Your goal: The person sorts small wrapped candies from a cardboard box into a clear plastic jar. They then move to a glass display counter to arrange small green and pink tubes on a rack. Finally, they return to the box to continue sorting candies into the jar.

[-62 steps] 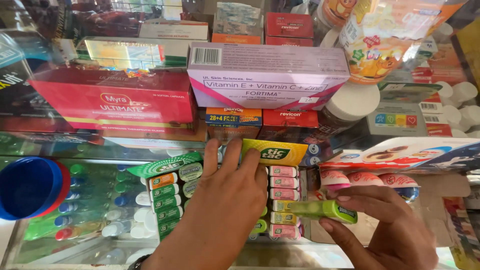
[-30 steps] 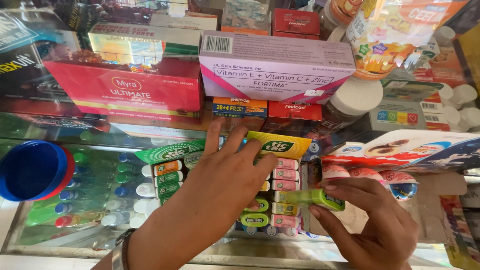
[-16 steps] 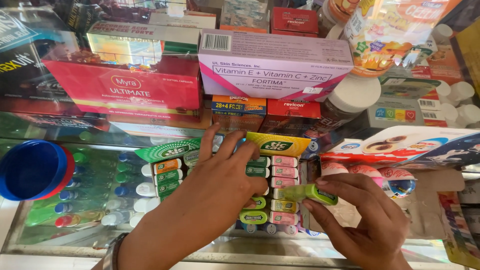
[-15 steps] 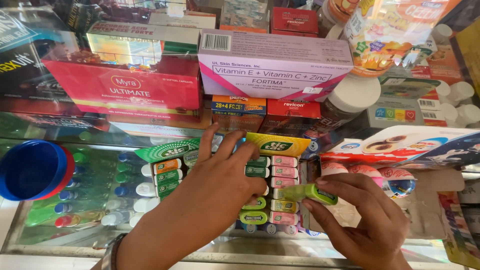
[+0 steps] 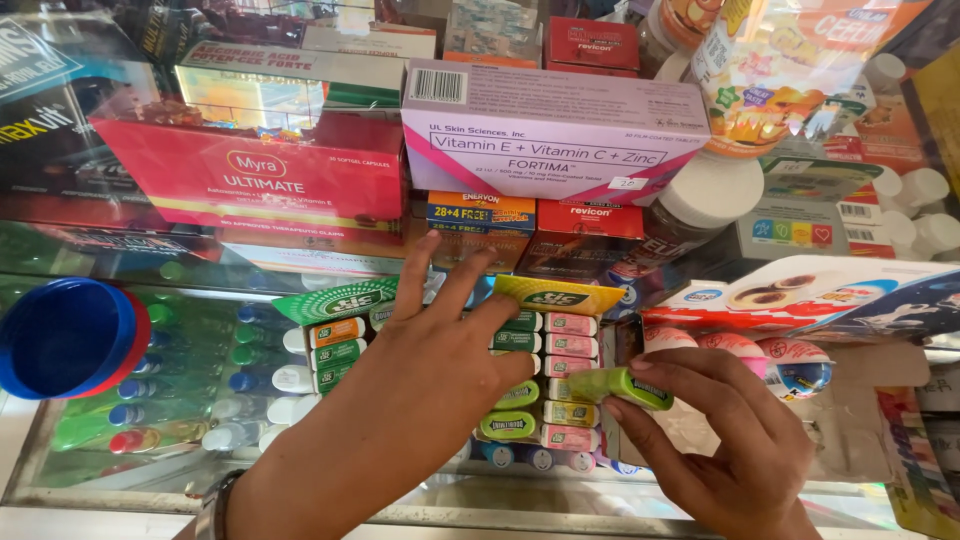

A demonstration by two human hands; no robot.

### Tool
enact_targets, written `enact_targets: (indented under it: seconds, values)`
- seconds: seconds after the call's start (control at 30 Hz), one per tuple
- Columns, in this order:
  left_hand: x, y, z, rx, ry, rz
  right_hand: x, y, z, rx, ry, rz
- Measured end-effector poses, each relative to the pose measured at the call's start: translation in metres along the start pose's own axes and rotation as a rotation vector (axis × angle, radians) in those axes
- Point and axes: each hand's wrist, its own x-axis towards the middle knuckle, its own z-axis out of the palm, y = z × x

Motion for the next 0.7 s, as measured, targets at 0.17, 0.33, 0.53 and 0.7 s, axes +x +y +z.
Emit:
enact_targets:
  seconds: [0.17, 0.33, 0.53, 0.7]
  values:
    - [-0.004, -0.003, 0.009, -0.041, 0.031, -0.002, 0.000, 0.001, 0.000, -0.004, -0.005, 0.001]
    - [-0.012, -0.007, 0.021, -0.075, 0.076, 0.005, 0.001, 0.000, 0.000, -0.010, -0.010, 0.002]
    - [-0.004, -0.001, 0.016, 0.007, 0.055, 0.023, 0.000, 0.000, 0.001, -0.002, -0.001, -0.004]
    - [0.002, 0.006, 0.034, 0.213, 0.130, -0.034, -0.004, 0.002, 0.002, 0.006, 0.011, 0.014]
